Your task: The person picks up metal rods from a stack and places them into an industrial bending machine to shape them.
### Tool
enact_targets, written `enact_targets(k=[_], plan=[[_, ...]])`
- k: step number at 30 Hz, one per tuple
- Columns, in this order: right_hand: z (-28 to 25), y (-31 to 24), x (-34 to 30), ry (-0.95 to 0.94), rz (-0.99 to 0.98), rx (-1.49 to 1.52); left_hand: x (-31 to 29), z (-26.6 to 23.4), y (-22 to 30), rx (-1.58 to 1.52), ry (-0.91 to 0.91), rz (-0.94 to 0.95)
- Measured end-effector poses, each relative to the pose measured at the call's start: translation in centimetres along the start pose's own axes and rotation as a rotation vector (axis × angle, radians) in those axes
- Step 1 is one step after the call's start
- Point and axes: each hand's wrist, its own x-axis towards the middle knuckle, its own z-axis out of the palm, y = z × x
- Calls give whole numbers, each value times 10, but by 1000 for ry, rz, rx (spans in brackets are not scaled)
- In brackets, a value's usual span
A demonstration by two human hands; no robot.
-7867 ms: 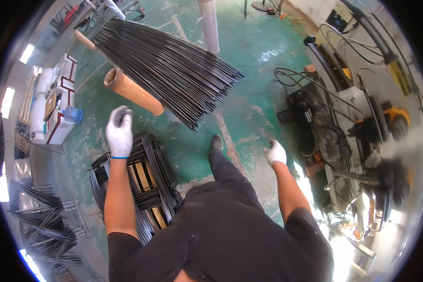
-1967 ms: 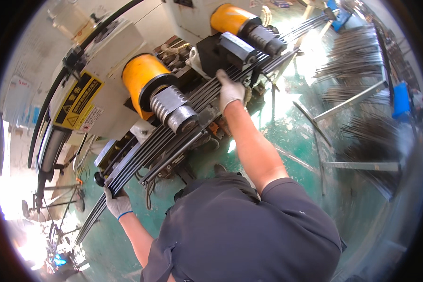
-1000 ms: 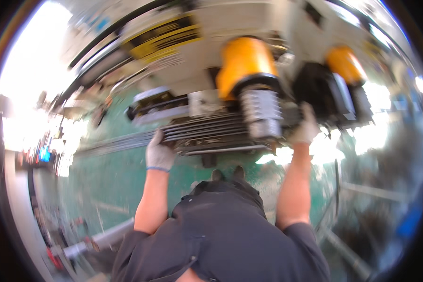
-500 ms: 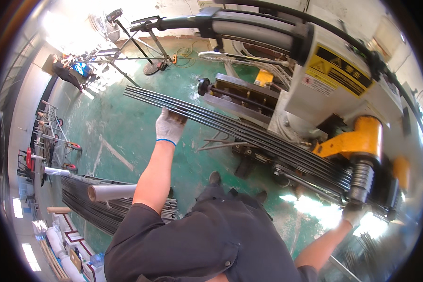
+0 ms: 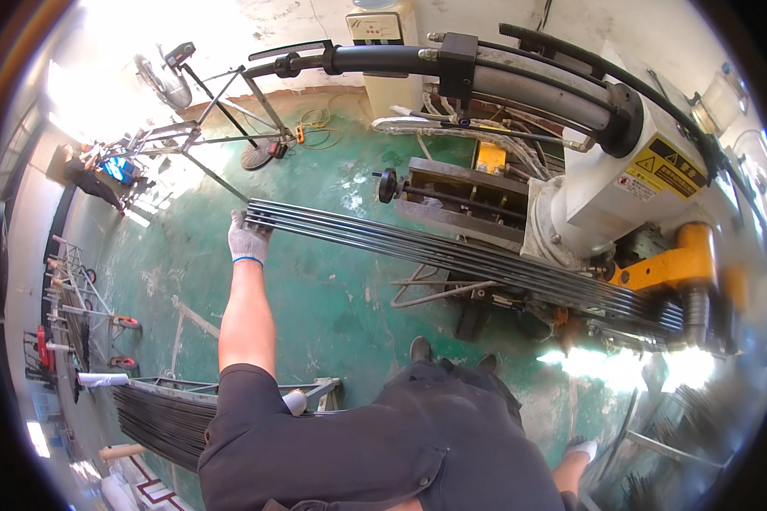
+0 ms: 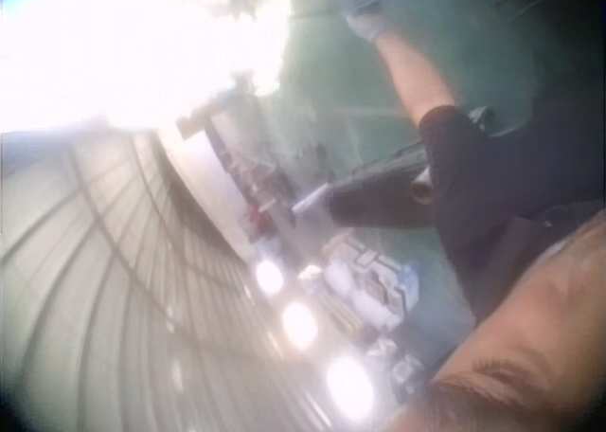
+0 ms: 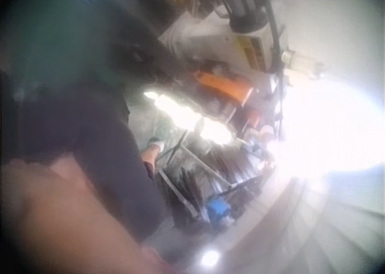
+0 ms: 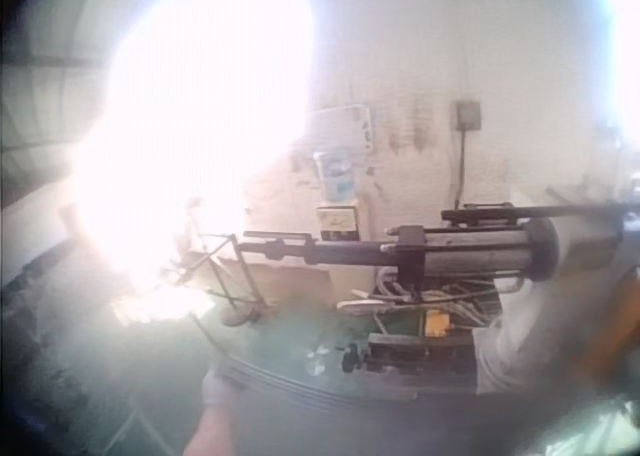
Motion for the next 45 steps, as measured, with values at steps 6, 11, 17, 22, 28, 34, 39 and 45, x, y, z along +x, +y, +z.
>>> enact_targets(k=[6, 11, 17, 22, 28, 34, 39, 45], plan=[[-9, -8, -32, -229, -204, -149, 16, 11, 3, 175, -181, -76], [37, -34, -33, -819, -176, -23, 27, -16, 13, 247, -204, -124], [130, -22, -131, -326, -259, -26, -16, 20, 3, -59, 31, 33], [138, -41, -117, -399, -200, -51, -71, -27, -88, -2, 85, -115], [138, -69, 12, -284, -50, -231, -184, -11, -288, 14, 315, -443], [163, -97, 174, -378, -2, -496, -340, 104, -477, 81, 117, -655], [217, -149, 112, -538, -195, -915, -419, 145, -531, 323, -39, -813], [208, -186, 113, -546, -156, -907, -428, 180, -563, 472, -135, -850]])
